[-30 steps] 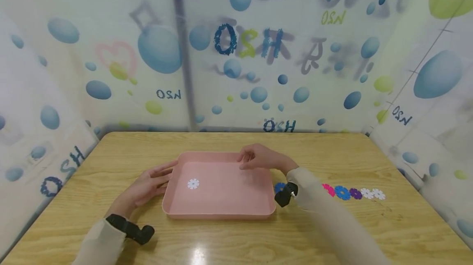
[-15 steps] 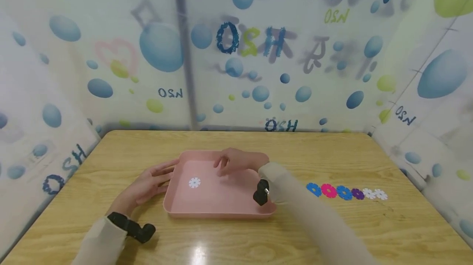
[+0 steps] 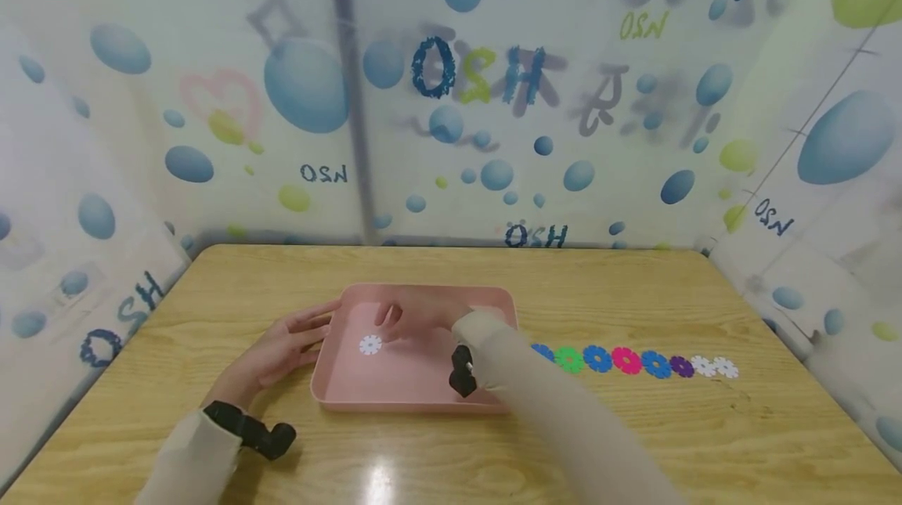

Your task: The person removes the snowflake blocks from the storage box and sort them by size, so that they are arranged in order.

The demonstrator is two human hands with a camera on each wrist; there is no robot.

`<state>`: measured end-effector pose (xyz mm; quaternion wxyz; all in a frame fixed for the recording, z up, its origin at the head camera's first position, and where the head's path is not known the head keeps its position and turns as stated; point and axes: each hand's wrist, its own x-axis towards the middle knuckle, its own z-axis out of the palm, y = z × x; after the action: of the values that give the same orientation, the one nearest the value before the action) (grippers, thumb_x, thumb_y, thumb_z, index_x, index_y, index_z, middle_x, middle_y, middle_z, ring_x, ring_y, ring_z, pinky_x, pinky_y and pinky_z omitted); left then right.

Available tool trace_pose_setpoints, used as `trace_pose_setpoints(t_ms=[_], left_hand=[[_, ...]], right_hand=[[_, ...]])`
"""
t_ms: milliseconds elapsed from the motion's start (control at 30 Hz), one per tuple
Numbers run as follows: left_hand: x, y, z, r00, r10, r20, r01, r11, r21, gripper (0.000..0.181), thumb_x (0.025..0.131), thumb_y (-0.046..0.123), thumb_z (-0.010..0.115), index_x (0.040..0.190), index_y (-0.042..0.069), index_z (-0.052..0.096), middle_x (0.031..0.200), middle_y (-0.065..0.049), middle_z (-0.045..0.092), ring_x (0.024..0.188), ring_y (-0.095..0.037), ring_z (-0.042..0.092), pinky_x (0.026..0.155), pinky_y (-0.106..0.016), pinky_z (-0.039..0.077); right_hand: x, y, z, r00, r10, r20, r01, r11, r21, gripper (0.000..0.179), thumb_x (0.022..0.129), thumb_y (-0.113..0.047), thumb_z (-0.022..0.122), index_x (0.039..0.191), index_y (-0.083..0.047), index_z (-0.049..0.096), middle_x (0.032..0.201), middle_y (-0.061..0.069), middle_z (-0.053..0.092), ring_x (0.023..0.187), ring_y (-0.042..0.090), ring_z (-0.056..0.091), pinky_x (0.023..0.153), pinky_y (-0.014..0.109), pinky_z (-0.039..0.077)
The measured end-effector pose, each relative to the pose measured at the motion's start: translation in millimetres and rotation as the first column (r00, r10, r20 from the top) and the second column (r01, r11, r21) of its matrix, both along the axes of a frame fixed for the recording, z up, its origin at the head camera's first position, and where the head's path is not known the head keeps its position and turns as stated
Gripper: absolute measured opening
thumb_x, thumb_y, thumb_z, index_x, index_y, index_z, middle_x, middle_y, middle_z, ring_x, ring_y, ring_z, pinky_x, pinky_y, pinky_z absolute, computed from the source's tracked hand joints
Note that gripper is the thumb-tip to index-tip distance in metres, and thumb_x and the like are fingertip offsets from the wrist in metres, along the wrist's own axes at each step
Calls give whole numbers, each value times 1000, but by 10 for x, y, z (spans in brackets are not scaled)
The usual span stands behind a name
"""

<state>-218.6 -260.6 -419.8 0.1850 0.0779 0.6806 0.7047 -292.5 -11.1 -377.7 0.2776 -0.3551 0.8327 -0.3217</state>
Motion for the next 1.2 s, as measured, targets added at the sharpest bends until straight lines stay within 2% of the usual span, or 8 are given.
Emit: trace_pose_setpoints(t_ms=[233, 400, 833, 1200], left_hand=[[-8, -3, -3, 1000, -2, 2, 2, 1000, 11, 59, 94, 14, 52, 145, 5, 23, 146, -25, 20, 116, -18, 49, 91, -35, 46], [-5, 1, -8, 1000, -8, 0, 8, 1000, 11, 59, 95, 14, 51, 145, 4, 23, 146, -25, 20, 117, -20, 49, 91, -36, 46], [7, 13, 12, 1000, -5, -3, 5, 1000, 5, 59, 95, 15, 50, 145, 4, 22, 146, -25, 20, 119, -22, 47, 92, -36, 45], [-2, 2, -11, 1000, -4, 0, 4, 1000, 14, 58, 95, 15, 51, 145, 4, 23, 146, -26, 19, 117, -18, 48, 91, -35, 46]], right_hand=[[18, -147, -48, 997, 37, -68, -37, 999, 0, 20, 80, -11, 72, 98, -7, 65, 90, -3, 62, 81, 11, 56, 70, 18, 48], [27, -187, -51, 992, 48, -116, -43, 998, 47, 16, 80, -12, 72, 94, -10, 66, 88, -5, 61, 80, 9, 54, 70, 17, 47], [42, -227, -95, 993, -7, -114, 14, 998, 62, 12, 77, -14, 75, 85, -16, 66, 80, -5, 60, 73, 10, 52, 64, 18, 46], [32, -254, -96, 990, 7, -138, 5, 996, 89, 11, 76, -11, 75, 84, -12, 68, 75, -6, 60, 67, 7, 49, 58, 16, 43]])
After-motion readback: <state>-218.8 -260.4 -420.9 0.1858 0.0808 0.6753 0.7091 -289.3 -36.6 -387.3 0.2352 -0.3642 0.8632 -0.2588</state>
